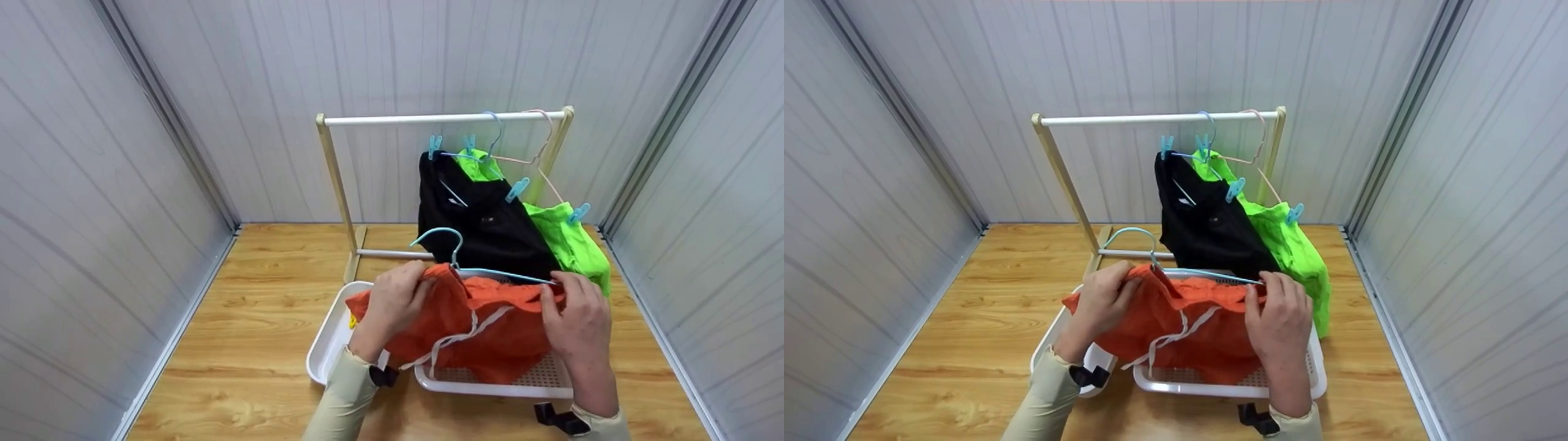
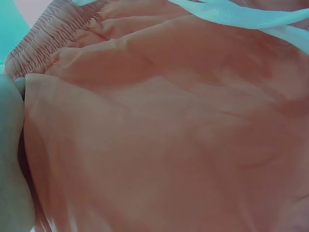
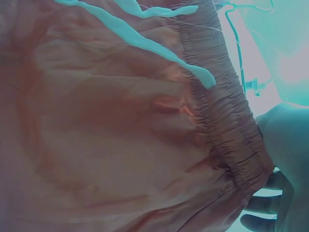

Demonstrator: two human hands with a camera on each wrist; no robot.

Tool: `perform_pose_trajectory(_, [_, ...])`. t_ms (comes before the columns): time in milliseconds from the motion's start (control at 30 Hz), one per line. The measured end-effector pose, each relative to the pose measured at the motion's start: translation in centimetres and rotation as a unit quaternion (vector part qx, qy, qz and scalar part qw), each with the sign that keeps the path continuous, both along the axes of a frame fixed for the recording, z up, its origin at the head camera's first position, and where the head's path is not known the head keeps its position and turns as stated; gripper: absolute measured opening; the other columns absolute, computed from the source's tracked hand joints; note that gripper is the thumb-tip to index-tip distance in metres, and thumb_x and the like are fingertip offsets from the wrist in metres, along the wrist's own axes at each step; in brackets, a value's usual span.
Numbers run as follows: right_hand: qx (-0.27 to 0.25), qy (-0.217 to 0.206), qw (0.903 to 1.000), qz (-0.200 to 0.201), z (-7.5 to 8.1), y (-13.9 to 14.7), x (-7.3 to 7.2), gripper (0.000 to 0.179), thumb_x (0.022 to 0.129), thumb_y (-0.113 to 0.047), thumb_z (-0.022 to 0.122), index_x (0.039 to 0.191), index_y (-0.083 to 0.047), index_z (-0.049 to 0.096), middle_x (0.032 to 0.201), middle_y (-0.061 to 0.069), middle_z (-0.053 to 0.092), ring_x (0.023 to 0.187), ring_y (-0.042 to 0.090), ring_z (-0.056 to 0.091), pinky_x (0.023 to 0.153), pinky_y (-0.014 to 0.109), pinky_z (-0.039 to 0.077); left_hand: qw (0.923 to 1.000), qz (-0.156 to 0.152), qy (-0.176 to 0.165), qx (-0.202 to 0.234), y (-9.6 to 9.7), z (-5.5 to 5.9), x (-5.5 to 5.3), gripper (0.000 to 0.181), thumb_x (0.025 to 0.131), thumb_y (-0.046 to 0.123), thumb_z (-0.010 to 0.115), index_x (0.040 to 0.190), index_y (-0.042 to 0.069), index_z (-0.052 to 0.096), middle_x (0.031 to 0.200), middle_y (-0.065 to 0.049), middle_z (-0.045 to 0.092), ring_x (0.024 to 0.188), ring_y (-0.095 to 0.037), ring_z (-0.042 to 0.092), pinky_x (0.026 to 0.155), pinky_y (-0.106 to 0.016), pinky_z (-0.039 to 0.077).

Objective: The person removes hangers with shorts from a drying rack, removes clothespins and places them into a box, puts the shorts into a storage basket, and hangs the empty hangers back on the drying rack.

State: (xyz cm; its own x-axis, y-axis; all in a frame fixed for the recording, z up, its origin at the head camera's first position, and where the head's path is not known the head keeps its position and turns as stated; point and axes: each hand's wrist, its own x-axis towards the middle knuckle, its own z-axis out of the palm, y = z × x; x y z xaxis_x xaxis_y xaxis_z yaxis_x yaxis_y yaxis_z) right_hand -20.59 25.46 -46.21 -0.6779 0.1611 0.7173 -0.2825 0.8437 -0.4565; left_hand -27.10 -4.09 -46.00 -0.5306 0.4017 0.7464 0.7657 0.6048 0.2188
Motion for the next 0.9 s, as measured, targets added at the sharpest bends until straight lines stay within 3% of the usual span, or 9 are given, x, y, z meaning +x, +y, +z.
perform_pose_trajectory(267, [-0.071, -0.047, 0.9963, 0.001, -0.1, 1.1, 0.1, 0.029, 0.102, -0.017, 0.045, 0.105, 0.002, 0.067, 0.106, 0.019, 0.064, 0.102, 0.04, 0.057, 0.084, 0.056, 0.042, 1.0, 0.003, -0.001, 0.002, 0.0, -0.1, 0.0, 0.02, 0.1, 0.03, 0.054, 0.09, 0.013, 0.056, 0.076, 0.003, 0.055, 0.065, -0.013, 0.054, 0.059, -0.026, 0.048])
perform_pose_trajectory(600, [-0.17, -0.135, 0.9758, -0.029, -0.5, 2.2, 0.4, 0.039, 0.105, -0.024, 0.034, 0.108, 0.001, 0.065, 0.106, 0.024, 0.065, 0.103, 0.041, 0.057, 0.088, 0.054, 0.041, 0.9997, -0.009, -0.018, 0.011, 0.5, 0.0, 0.1, 0.02, 0.1, 0.031, 0.054, 0.096, 0.012, 0.06, 0.081, 0.004, 0.059, 0.069, -0.011, 0.054, 0.064, -0.023, 0.049])
perform_pose_trajectory(800, [-0.194, -0.163, 0.9666, -0.037, -0.8, 2.7, 0.4, 0.043, 0.106, -0.027, 0.031, 0.112, 0.0, 0.063, 0.109, 0.027, 0.063, 0.105, 0.043, 0.055, 0.088, 0.056, 0.04, 0.9997, -0.013, -0.015, 0.015, 0.8, 0.0, 0.0, 0.017, 0.1, 0.029, 0.055, 0.094, 0.013, 0.058, 0.081, 0.004, 0.057, 0.069, -0.011, 0.054, 0.063, -0.025, 0.049])
perform_pose_trajectory(900, [-0.183, -0.155, 0.9694, -0.054, -1.0, 2.8, 0.4, 0.042, 0.106, -0.027, 0.032, 0.111, 0.001, 0.063, 0.107, 0.027, 0.063, 0.103, 0.043, 0.055, 0.088, 0.056, 0.04, 0.9997, -0.016, -0.015, 0.013, 1.0, -0.1, 0.0, 0.017, 0.1, 0.029, 0.055, 0.094, 0.014, 0.059, 0.081, 0.004, 0.057, 0.07, -0.01, 0.054, 0.063, -0.025, 0.049])
